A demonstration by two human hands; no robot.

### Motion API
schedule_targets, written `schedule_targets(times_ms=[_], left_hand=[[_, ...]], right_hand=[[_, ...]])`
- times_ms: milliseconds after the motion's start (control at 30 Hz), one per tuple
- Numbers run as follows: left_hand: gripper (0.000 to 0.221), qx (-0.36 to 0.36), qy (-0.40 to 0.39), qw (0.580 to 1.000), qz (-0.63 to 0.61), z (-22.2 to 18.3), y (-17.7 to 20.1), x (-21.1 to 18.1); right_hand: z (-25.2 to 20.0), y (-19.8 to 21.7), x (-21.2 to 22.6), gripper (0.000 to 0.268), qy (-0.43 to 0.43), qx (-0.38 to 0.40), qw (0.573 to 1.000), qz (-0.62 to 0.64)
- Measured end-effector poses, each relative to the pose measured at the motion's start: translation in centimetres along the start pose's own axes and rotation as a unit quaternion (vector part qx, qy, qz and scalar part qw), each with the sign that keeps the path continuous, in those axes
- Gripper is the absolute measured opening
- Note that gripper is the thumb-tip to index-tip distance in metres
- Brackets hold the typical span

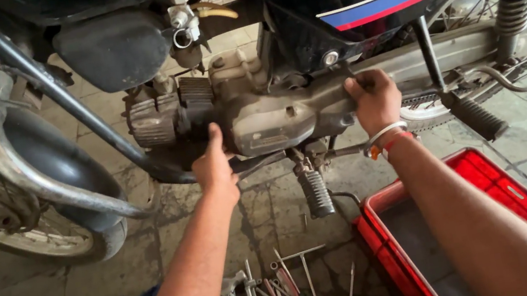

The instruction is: The person kneels beside a motorcycle and uses a T-handle socket wrench to loosen bolts on the engine crankcase. They then pull the round engine cover off by hand and place it into a red plastic crate, before picking up a rag from the floor.

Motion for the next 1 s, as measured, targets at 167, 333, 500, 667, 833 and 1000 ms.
schedule_targets(times_ms=[167, 333, 500, 667, 833, 1000], left_hand=[[0.072, 0.023, 0.049, 0.998, -0.024, -0.2, -0.5, 0.8], [0.079, 0.071, 0.086, 0.993, -0.033, 0.6, -1.7, 2.1], [0.069, 0.114, 0.074, 0.99, -0.031, -0.3, -2.2, 1.4], [0.059, 0.123, 0.066, 0.989, -0.057, 0.5, -1.9, 1.9], [0.048, 0.216, 0.046, 0.971, -0.088, -0.9, -2.7, 0.8], [0.043, 0.248, 0.045, 0.964, -0.083, -0.3, -2.5, 1.2]], right_hand=[[-0.3, -0.1, -0.3, 0.03, 0.013, -0.003, 1.0, 0.028], [-1.1, 0.5, 0.3, 0.035, -0.026, -0.023, 0.999, -0.014], [-1.3, 0.1, 0.9, 0.036, -0.023, -0.038, 0.999, -0.014], [-0.9, 0.3, 1.4, 0.037, -0.073, -0.05, 0.995, -0.035], [-0.8, 0.0, 1.0, 0.036, -0.088, -0.053, 0.994, -0.026], [-1.1, 0.1, 0.5, 0.037, -0.096, -0.097, 0.99, -0.036]])
Point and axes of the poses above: each hand's wrist, its own z-axis towards the middle knuckle, its own y-axis out of the back of the hand, x = y × z, the point moved 10 cm from there along z, towards the middle knuckle, and after that the axes turned 7 degrees about x, right-handed, at the moved point
